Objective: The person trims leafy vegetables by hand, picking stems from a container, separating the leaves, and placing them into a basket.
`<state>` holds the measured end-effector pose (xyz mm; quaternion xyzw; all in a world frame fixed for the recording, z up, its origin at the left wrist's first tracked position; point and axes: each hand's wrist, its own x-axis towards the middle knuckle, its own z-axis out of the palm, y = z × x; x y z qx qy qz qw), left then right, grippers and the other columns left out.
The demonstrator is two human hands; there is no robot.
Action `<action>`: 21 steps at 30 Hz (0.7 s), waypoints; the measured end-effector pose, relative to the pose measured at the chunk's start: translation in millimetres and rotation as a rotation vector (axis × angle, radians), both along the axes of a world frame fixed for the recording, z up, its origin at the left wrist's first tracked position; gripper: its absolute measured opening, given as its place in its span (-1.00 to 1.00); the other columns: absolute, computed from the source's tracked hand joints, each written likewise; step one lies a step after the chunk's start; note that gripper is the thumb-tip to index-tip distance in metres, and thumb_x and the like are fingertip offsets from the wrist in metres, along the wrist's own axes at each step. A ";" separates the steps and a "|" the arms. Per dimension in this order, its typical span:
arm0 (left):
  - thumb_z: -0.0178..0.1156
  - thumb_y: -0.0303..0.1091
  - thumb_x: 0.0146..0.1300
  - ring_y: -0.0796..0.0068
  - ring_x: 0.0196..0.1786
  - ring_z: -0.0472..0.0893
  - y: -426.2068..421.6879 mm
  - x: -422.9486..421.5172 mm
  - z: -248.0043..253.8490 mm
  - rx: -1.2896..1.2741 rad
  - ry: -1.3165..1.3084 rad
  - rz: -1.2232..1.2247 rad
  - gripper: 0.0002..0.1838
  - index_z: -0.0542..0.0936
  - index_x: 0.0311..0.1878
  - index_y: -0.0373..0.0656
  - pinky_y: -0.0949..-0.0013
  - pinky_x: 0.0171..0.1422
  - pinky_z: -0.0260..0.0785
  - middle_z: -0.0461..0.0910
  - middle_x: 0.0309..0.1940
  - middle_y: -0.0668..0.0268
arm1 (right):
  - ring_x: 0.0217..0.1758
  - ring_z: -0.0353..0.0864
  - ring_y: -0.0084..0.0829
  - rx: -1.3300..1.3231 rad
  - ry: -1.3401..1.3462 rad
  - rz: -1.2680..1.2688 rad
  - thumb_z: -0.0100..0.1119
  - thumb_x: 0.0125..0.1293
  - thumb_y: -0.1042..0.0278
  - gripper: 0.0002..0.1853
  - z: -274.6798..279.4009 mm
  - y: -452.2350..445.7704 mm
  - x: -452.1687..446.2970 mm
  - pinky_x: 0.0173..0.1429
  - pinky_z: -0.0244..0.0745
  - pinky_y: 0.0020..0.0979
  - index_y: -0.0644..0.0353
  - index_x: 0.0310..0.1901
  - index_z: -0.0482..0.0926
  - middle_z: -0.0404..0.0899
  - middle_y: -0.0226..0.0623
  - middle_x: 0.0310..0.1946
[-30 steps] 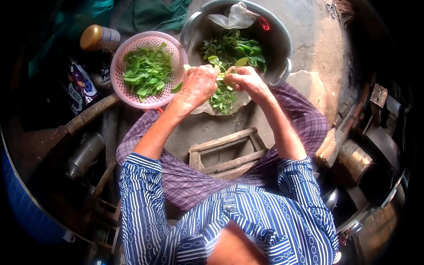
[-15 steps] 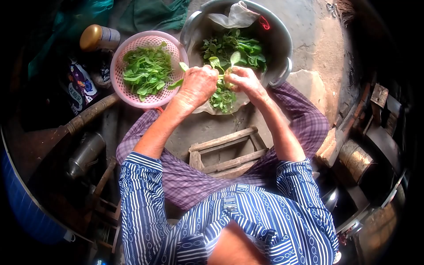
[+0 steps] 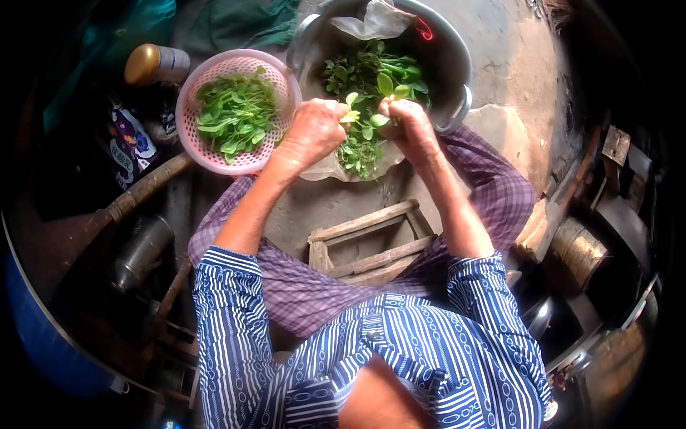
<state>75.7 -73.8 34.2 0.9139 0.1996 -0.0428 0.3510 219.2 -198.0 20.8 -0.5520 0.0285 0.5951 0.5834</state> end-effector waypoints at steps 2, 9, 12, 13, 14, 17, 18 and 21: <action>0.14 -0.47 0.03 0.49 -0.51 0.52 9.7 0.0 4.1 -0.357 -0.056 0.145 -0.87 0.59 -0.32 -0.20 0.41 -0.34 0.40 0.57 -0.53 0.24 | -0.69 0.08 -0.74 0.006 -0.011 -0.032 0.08 0.10 0.40 -0.91 -3.0 -8.9 12.8 -0.61 -0.06 -0.66 0.22 -0.45 0.49 0.25 -0.59 -0.65; 0.25 -0.41 0.07 0.72 -0.39 0.47 27.6 -12.7 25.5 -1.249 0.020 0.340 -0.84 0.60 -0.27 -0.25 0.62 -0.26 0.34 0.56 -0.44 0.46 | -0.51 0.28 -0.80 0.094 -0.322 0.222 0.15 0.19 0.35 -0.78 35.0 -14.6 18.9 -0.44 0.17 -0.72 0.25 -0.16 0.55 0.43 -0.60 -0.48; 0.25 -0.42 0.07 0.72 -0.37 0.48 28.6 -10.5 32.8 -1.330 0.060 0.283 -0.82 0.59 -0.25 -0.27 0.62 -0.24 0.35 0.56 -0.42 0.44 | -0.46 0.29 -0.78 0.265 -0.402 0.391 0.15 0.15 0.45 -0.76 48.6 2.9 7.2 -0.35 0.27 -0.68 0.23 -0.11 0.55 0.37 -0.63 -0.50; 0.25 -0.42 0.07 0.72 -0.37 0.48 28.0 -9.7 34.5 -1.327 0.059 0.278 -0.82 0.59 -0.25 -0.27 0.62 -0.24 0.35 0.56 -0.42 0.44 | -0.46 0.27 -0.78 0.254 -0.542 0.447 0.15 0.13 0.46 -0.73 41.9 8.9 1.9 -0.35 0.27 -0.67 0.22 -0.10 0.54 0.34 -0.62 -0.52; 0.24 -0.44 0.05 0.71 -0.37 0.49 26.9 -9.1 36.2 -1.335 0.060 0.294 -0.81 0.58 -0.25 -0.27 0.60 -0.23 0.37 0.56 -0.41 0.43 | -0.47 0.31 -0.74 0.260 -0.648 0.497 0.18 0.10 0.46 -0.72 44.6 11.3 0.4 -0.37 0.29 -0.64 0.24 -0.11 0.53 0.39 -0.54 -0.53; 0.24 -0.45 0.03 0.70 -0.36 0.50 27.8 -9.6 39.1 -1.340 0.071 0.308 -0.80 0.57 -0.24 -0.28 0.58 -0.21 0.38 0.56 -0.39 0.42 | -0.47 0.42 -0.61 0.250 -0.921 0.635 0.21 0.05 0.44 -0.71 52.3 17.9 -1.8 -0.37 0.38 -0.51 0.33 -0.16 0.49 0.50 -0.25 -0.52; 0.23 -0.45 0.03 0.70 -0.36 0.50 27.8 -10.1 38.9 -1.342 0.081 0.298 -0.80 0.57 -0.23 -0.28 0.58 -0.21 0.38 0.57 -0.38 0.42 | -0.47 0.42 -0.61 0.250 -0.920 0.641 0.21 0.05 0.44 -0.71 52.2 18.5 -1.7 -0.37 0.38 -0.51 0.33 -0.16 0.49 0.50 -0.25 -0.52; 0.23 -0.46 0.02 0.71 -0.34 0.50 29.4 -12.9 36.5 -1.349 0.085 0.278 -0.74 0.55 -0.17 -0.29 0.58 -0.19 0.37 0.57 -0.34 0.41 | -0.46 0.44 -0.61 0.190 -0.895 0.709 0.22 0.04 0.41 -0.72 51.8 18.5 -3.3 -0.35 0.40 -0.49 0.34 -0.20 0.51 0.50 -0.24 -0.53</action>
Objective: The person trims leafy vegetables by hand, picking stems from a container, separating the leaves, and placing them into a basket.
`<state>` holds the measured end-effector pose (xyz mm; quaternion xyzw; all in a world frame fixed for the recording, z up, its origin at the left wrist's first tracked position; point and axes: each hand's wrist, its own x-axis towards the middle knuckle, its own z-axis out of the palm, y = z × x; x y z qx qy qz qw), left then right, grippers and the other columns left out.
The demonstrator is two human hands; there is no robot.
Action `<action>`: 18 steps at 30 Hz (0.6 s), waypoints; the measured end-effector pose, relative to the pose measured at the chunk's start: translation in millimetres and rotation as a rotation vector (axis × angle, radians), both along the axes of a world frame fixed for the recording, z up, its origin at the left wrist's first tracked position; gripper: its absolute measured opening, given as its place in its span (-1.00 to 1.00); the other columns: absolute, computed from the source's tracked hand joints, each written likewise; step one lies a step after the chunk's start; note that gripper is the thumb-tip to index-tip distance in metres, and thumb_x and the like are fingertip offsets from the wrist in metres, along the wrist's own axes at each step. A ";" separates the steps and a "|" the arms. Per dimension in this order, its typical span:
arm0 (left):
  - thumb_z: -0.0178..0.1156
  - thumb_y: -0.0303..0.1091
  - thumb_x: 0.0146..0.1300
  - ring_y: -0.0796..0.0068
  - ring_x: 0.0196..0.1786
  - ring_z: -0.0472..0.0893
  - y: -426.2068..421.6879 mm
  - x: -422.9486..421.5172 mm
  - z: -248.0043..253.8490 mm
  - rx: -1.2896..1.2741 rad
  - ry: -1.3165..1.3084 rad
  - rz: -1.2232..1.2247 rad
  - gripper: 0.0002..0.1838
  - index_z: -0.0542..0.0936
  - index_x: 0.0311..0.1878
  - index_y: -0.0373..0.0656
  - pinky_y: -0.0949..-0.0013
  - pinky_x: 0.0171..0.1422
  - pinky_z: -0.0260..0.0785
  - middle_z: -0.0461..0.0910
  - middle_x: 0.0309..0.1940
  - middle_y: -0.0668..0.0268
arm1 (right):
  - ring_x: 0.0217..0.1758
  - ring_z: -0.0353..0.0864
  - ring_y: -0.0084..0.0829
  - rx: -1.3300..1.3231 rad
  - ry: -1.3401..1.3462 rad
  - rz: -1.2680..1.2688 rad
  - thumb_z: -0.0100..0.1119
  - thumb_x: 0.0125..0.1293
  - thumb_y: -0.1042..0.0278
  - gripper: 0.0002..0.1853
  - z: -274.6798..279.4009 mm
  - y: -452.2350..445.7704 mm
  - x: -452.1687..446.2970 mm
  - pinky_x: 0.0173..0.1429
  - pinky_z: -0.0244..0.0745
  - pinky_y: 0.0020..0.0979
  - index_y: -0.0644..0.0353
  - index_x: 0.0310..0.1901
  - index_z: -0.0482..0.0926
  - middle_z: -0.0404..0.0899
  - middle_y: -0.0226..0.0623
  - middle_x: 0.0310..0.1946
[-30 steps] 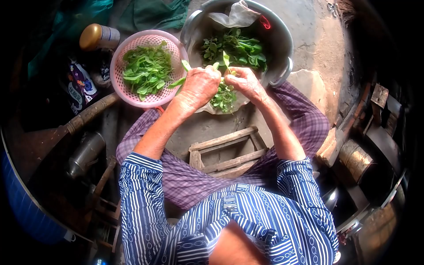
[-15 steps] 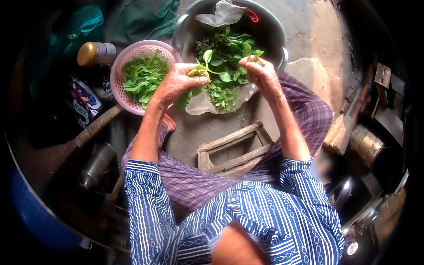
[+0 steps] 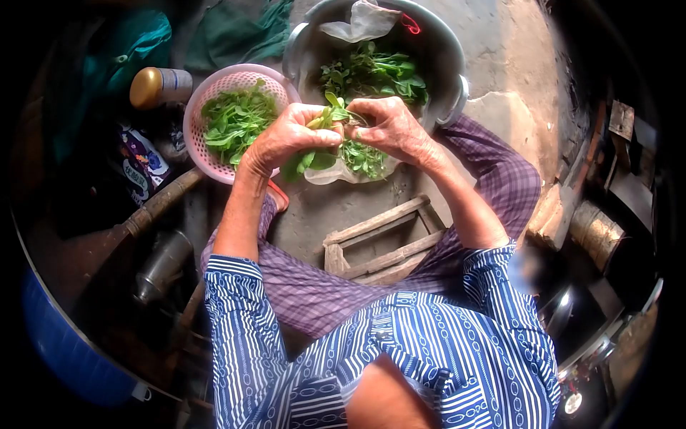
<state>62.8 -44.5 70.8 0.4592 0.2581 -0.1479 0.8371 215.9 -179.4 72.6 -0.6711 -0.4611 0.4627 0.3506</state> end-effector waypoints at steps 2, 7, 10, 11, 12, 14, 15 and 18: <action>0.23 -0.52 -0.01 0.72 -0.34 0.47 -1.6 4.2 6.1 0.039 0.008 0.003 -0.71 0.51 -0.16 -0.25 0.60 -0.22 0.34 0.54 -0.34 0.44 | -0.49 0.41 -0.61 -0.008 0.023 -0.103 0.22 0.04 0.38 -0.75 -0.6 -1.3 -1.5 -0.37 0.38 -0.48 0.33 -0.27 0.52 0.49 -0.27 -0.56; 0.21 -0.52 -0.04 0.72 -0.40 0.40 -2.3 3.6 4.3 0.235 0.069 -0.112 -0.78 0.44 -0.29 -0.15 0.59 -0.32 0.26 0.43 -0.48 0.48 | -0.52 0.33 -0.63 -0.089 -0.090 -0.080 0.22 0.04 0.34 -0.77 -6.5 -7.7 10.6 -0.41 0.32 -0.49 0.31 -0.32 0.52 0.45 -0.31 -0.60; 0.20 -0.47 -0.06 0.72 -0.44 0.38 -0.6 0.0 -8.3 0.671 0.022 -0.312 -0.80 0.46 -0.30 -0.16 0.61 -0.39 0.23 0.41 -0.53 0.48 | -0.51 0.38 -0.66 -0.132 0.038 -0.210 0.21 0.10 0.32 -0.80 -16.3 -14.3 17.5 -0.38 0.34 -0.53 0.28 -0.31 0.56 0.47 -0.42 -0.60; 0.20 -0.47 -0.06 0.72 -0.44 0.38 -0.6 -1.4 -10.4 0.671 0.018 -0.309 -0.80 0.46 -0.30 -0.16 0.61 -0.39 0.23 0.41 -0.53 0.48 | -0.54 0.35 -0.70 -0.041 0.150 -0.302 0.23 0.12 0.34 -0.83 -29.5 -18.0 22.4 -0.43 0.27 -0.58 0.26 -0.31 0.59 0.44 -0.53 -0.60; 0.20 -0.47 -0.05 0.72 -0.46 0.38 -1.0 -0.7 -5.5 0.578 0.090 -0.225 -0.81 0.45 -0.32 -0.17 0.61 -0.40 0.23 0.41 -0.52 0.48 | -0.56 0.31 -0.73 -0.134 0.337 -0.351 0.22 0.12 0.34 -0.82 -24.3 -18.0 29.2 -0.46 0.21 -0.60 0.25 -0.29 0.59 0.44 -0.55 -0.60; 0.21 -0.48 0.00 0.72 -0.49 0.42 1.8 -1.2 -4.6 0.367 0.181 -0.047 -0.83 0.50 -0.29 -0.20 0.63 -0.41 0.26 0.45 -0.51 0.50 | -0.59 0.20 -0.80 -0.204 0.671 -0.420 0.21 0.13 0.37 -0.80 -24.0 -21.2 38.3 -0.52 0.03 -0.70 0.27 -0.23 0.60 0.42 -0.60 -0.58; 0.21 -0.48 0.00 0.72 -0.49 0.42 2.3 0.8 -5.0 0.368 0.178 -0.047 -0.83 0.50 -0.29 -0.20 0.63 -0.41 0.26 0.45 -0.51 0.50 | -0.59 0.20 -0.80 -0.203 0.668 -0.420 0.21 0.13 0.37 -0.80 -29.4 -24.1 39.1 -0.52 0.03 -0.70 0.27 -0.23 0.60 0.42 -0.60 -0.58; 0.22 -0.45 0.08 0.75 -0.44 0.45 3.2 3.4 -8.7 0.386 0.067 0.177 -0.76 0.59 -0.14 -0.20 0.66 -0.35 0.31 0.53 -0.46 0.47 | -0.59 0.21 -0.75 -0.176 0.842 -0.443 0.21 0.12 0.39 -0.77 -36.3 -24.8 30.7 -0.52 0.05 -0.66 0.30 -0.19 0.59 0.40 -0.57 -0.56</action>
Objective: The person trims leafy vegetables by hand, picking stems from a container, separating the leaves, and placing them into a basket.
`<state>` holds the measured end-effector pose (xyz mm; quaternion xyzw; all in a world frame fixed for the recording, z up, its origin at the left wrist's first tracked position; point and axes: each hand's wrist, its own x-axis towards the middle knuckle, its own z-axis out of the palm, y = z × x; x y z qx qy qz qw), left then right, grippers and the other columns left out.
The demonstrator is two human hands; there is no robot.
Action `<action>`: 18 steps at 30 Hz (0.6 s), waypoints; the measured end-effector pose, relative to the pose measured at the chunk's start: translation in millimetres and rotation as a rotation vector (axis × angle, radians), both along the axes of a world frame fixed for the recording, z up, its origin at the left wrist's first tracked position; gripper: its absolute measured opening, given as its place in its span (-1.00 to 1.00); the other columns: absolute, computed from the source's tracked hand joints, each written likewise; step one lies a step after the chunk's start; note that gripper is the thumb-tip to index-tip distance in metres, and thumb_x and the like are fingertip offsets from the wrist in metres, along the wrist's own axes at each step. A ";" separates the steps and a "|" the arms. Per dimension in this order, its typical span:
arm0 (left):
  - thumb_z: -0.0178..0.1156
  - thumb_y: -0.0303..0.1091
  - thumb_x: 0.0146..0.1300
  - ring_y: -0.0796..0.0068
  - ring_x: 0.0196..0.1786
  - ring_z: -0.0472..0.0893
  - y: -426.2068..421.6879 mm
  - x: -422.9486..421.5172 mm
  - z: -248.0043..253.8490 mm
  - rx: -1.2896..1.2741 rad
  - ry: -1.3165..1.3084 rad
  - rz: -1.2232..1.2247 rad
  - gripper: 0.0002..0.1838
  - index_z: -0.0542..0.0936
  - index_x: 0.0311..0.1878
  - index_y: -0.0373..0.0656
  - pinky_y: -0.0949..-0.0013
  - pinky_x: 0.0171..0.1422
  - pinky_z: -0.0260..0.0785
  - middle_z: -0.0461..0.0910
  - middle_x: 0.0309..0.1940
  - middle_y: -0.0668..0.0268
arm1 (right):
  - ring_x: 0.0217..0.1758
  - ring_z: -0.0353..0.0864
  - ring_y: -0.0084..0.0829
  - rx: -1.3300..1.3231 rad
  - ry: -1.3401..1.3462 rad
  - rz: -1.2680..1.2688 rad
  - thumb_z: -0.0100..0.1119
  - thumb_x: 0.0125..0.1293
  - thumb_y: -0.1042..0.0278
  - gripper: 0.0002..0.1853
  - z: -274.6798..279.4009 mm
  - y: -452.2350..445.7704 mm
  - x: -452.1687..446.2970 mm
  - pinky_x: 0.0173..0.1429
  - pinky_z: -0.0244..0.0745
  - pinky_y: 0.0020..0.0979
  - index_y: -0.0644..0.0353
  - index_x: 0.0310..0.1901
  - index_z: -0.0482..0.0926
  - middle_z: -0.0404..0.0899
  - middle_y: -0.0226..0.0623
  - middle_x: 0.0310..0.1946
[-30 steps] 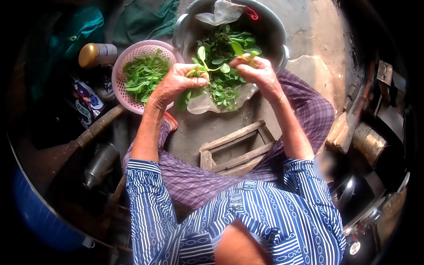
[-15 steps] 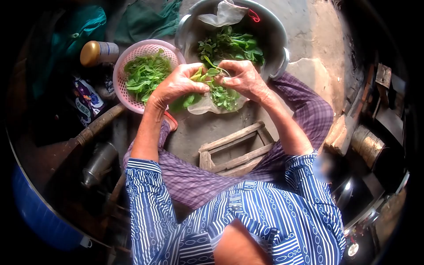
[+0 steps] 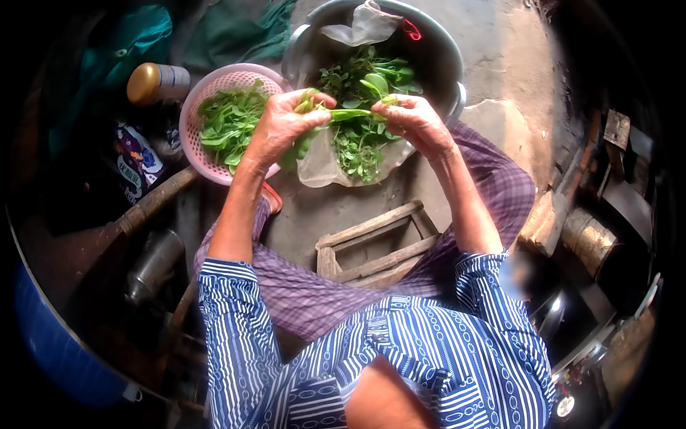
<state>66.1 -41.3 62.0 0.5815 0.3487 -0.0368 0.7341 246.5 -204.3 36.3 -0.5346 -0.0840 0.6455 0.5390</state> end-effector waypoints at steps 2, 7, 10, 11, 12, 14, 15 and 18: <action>0.23 -0.44 0.09 0.74 -0.41 0.47 -6.1 2.4 0.1 0.071 -0.021 -0.023 -0.74 0.59 -0.11 -0.20 0.65 -0.31 0.34 0.56 -0.42 0.44 | -0.58 0.22 -0.74 0.019 0.031 0.029 0.21 0.12 0.40 -0.78 -6.1 1.7 -7.8 -0.52 0.05 -0.66 0.31 -0.20 0.59 0.41 -0.55 -0.55; 0.27 -0.26 0.02 0.36 -0.42 0.58 -17.7 5.7 -8.2 0.527 -0.027 -0.220 -0.77 0.63 -0.28 -0.17 0.37 -0.27 0.43 0.60 -0.46 0.17 | -0.52 0.28 -0.76 0.028 0.067 0.043 0.23 0.13 0.39 -0.79 -0.1 13.9 -24.7 -0.48 0.10 -0.68 0.30 -0.22 0.58 0.49 -0.50 -0.45; 0.23 -0.29 -0.01 0.21 -0.46 0.55 -17.6 2.6 -17.8 0.814 -0.072 -0.294 -0.84 0.58 -0.41 -0.17 0.27 -0.30 0.41 0.53 -0.52 0.16 | -0.55 0.26 -0.78 -0.025 -0.115 0.130 0.22 0.14 0.36 -0.78 -0.5 16.1 -27.5 -0.48 0.11 -0.70 0.30 -0.23 0.58 0.48 -0.55 -0.51; 0.23 -0.29 -0.01 0.21 -0.46 0.55 -19.4 0.4 -20.7 0.812 -0.072 -0.293 -0.84 0.58 -0.41 -0.17 0.27 -0.30 0.41 0.53 -0.52 0.16 | -0.56 0.25 -0.79 -0.071 -0.242 0.193 0.21 0.14 0.35 -0.79 0.5 15.8 -27.9 -0.49 0.11 -0.71 0.30 -0.24 0.58 0.47 -0.58 -0.54; 0.23 -0.31 -0.03 0.22 -0.47 0.54 -21.7 -1.1 -21.9 1.002 -0.073 -0.341 -0.87 0.57 -0.43 -0.14 0.27 -0.35 0.39 0.50 -0.54 0.21 | -0.54 0.37 -0.70 -0.116 -0.439 0.249 0.25 0.10 0.27 -0.75 -0.5 16.6 -30.3 -0.43 0.31 -0.58 0.28 -0.27 0.61 0.52 -0.49 -0.58; 0.20 -0.36 -0.08 0.25 -0.47 0.54 -27.2 -2.3 -23.6 1.199 -0.045 -0.414 -0.91 0.53 -0.46 -0.09 0.24 -0.39 0.39 0.45 -0.54 0.29 | -0.48 0.45 -0.61 -0.078 -0.632 0.321 0.23 0.05 0.26 -0.70 -10.8 12.1 -32.6 -0.31 0.40 -0.49 0.32 -0.25 0.59 0.56 -0.33 -0.54; 0.20 -0.36 -0.08 0.25 -0.47 0.54 -29.0 -2.1 -21.4 1.197 -0.051 -0.415 -0.91 0.53 -0.46 -0.09 0.24 -0.39 0.39 0.45 -0.54 0.29 | -0.47 0.47 -0.59 -0.102 -0.674 0.369 0.22 0.04 0.26 -0.68 -1.5 14.2 -35.3 -0.28 0.42 -0.47 0.33 -0.24 0.58 0.56 -0.29 -0.53; 0.07 -0.45 -0.04 0.24 -0.45 0.57 -29.9 -1.6 -17.6 1.224 -0.053 -0.519 -0.94 0.52 -0.45 -0.13 0.25 -0.36 0.44 0.50 -0.47 0.25 | -0.44 0.40 -0.67 -0.093 -0.698 0.392 0.22 0.08 0.35 -0.78 -0.5 14.6 -39.2 -0.30 0.37 -0.51 0.33 -0.29 0.55 0.51 -0.35 -0.54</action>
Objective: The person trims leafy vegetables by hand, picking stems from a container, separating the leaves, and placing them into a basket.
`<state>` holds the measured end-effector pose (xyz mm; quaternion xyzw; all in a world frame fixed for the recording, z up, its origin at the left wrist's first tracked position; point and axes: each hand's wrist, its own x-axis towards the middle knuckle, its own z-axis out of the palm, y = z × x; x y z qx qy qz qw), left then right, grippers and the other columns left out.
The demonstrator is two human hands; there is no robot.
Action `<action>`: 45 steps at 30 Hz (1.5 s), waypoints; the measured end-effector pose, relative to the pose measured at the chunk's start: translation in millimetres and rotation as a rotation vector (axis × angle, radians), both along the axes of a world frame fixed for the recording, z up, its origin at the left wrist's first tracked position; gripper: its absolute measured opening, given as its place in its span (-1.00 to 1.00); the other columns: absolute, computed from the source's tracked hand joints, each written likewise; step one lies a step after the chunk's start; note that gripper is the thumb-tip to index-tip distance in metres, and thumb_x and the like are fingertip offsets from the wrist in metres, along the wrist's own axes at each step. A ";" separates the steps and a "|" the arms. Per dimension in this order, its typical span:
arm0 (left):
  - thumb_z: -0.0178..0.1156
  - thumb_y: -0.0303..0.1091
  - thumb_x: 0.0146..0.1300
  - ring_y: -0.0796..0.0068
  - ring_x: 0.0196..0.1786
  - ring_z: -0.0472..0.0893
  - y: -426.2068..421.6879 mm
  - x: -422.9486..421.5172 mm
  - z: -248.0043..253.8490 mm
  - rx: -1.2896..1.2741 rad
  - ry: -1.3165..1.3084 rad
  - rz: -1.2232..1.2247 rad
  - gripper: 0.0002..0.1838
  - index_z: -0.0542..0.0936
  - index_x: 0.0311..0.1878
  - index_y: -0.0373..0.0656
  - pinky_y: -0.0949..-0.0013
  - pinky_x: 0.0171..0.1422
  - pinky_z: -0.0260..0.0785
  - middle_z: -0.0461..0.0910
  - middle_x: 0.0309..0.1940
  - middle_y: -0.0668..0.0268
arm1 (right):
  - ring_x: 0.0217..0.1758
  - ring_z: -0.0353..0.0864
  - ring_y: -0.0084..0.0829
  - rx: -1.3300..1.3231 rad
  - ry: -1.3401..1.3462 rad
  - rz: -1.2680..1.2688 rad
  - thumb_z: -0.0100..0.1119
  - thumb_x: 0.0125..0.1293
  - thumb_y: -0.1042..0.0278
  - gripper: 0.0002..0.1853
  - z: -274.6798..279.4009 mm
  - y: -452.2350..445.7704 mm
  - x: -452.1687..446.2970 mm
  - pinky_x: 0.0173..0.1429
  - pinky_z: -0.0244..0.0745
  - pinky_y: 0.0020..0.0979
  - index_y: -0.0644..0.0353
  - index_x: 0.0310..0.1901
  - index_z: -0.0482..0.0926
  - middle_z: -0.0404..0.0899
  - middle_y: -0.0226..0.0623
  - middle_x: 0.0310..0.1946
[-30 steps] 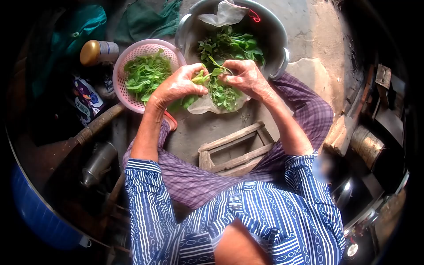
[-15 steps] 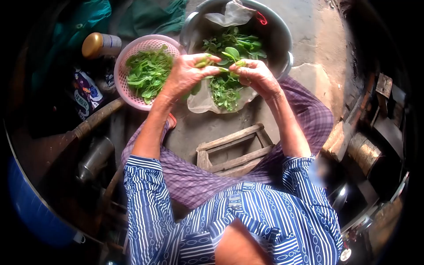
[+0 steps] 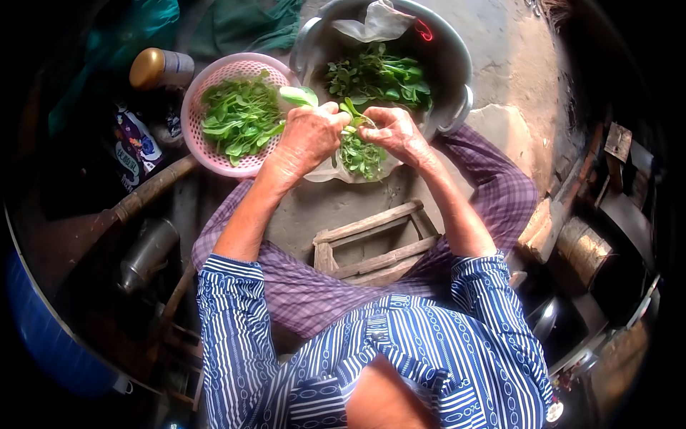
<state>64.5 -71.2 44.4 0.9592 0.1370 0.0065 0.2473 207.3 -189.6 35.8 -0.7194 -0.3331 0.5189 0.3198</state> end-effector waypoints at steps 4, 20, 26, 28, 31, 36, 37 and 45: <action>0.07 -0.45 -0.03 0.25 -0.46 0.57 -1.2 -0.2 -3.7 0.006 0.051 -0.024 -0.94 0.53 -0.46 -0.12 0.25 -0.37 0.44 0.49 -0.48 0.25 | -0.43 0.41 -0.66 -0.029 0.148 -0.031 0.20 0.07 0.32 -0.77 -9.9 -5.9 -1.1 -0.27 0.38 -0.51 0.32 -0.30 0.56 0.52 -0.38 -0.54; 0.11 -0.44 -0.08 0.25 -0.42 0.58 -1.9 -13.0 -15.9 0.083 0.142 0.005 -0.91 0.51 -0.43 -0.08 0.25 -0.35 0.45 0.50 -0.47 0.29 | -0.54 0.34 -0.71 -0.029 0.905 -1.007 0.14 0.17 0.46 -0.91 -52.9 -27.9 -39.0 -0.56 0.17 -0.66 0.12 -0.46 0.45 0.44 -0.55 -0.53; 0.06 -0.48 -0.02 0.19 -0.33 0.59 54.2 -41.8 -20.7 0.295 0.395 0.250 -0.82 0.51 -0.28 -0.10 0.20 -0.23 0.45 0.51 -0.35 0.20 | -0.25 0.61 -0.32 -0.221 -0.101 -0.130 0.28 0.02 0.01 -0.50 -130.1 -56.4 -46.0 -0.15 0.48 -0.34 0.29 -0.16 0.52 0.60 -0.10 -0.36; 0.08 -0.45 -0.01 0.13 -0.23 0.57 69.1 -60.7 -34.0 0.299 0.472 0.370 -0.80 0.49 -0.25 -0.11 0.08 -0.15 0.41 0.51 -0.29 0.19 | 0.03 0.48 -0.09 -0.323 -0.495 0.195 0.23 0.00 -0.15 -0.31 -143.7 -59.8 -47.4 0.13 0.36 -0.15 0.21 0.06 0.38 0.54 0.01 -0.16; 0.08 -0.41 0.02 0.09 -0.19 0.56 69.7 -69.5 -38.8 0.326 0.479 0.457 -0.81 0.49 -0.24 -0.12 -0.01 -0.10 0.35 0.51 -0.25 0.18 | -0.15 0.56 -0.09 -0.380 -0.458 0.121 0.14 0.08 0.09 -0.69 -141.8 -44.1 -5.6 -0.05 0.48 -0.16 0.11 -0.23 0.58 0.56 -0.10 -0.28; -0.02 -0.35 0.09 0.20 -0.22 0.58 62.5 -60.3 -32.0 0.374 0.506 0.251 -0.85 0.55 -0.39 -0.12 0.05 -0.20 0.31 0.58 -0.36 0.20 | -0.24 0.55 -0.09 -0.028 -0.840 -0.093 0.18 0.04 0.23 -0.84 -127.4 -8.2 64.1 -0.17 0.48 -0.16 0.05 -0.33 0.56 0.50 -0.17 -0.29; -0.03 -0.39 0.08 0.24 -0.34 0.61 55.6 -53.0 -27.8 0.410 0.384 0.242 -0.83 0.56 -0.49 -0.09 0.10 -0.27 0.35 0.58 -0.49 0.23 | -0.20 0.54 -0.14 -0.052 -0.856 -0.065 0.22 0.00 0.26 -0.76 -125.5 2.4 74.4 -0.16 0.48 -0.19 0.03 -0.25 0.52 0.44 -0.20 -0.22; 0.05 -0.37 0.02 0.43 -0.32 0.54 -18.4 -34.9 -35.1 0.211 0.269 -0.058 -0.96 0.47 -0.42 -0.02 0.25 -0.22 0.22 0.49 -0.47 0.40 | -0.18 0.46 -0.16 -0.005 -1.189 0.264 0.14 -0.06 0.38 -0.73 -170.2 50.7 87.4 -0.25 0.50 -0.19 0.10 -0.24 0.43 0.36 -0.19 -0.24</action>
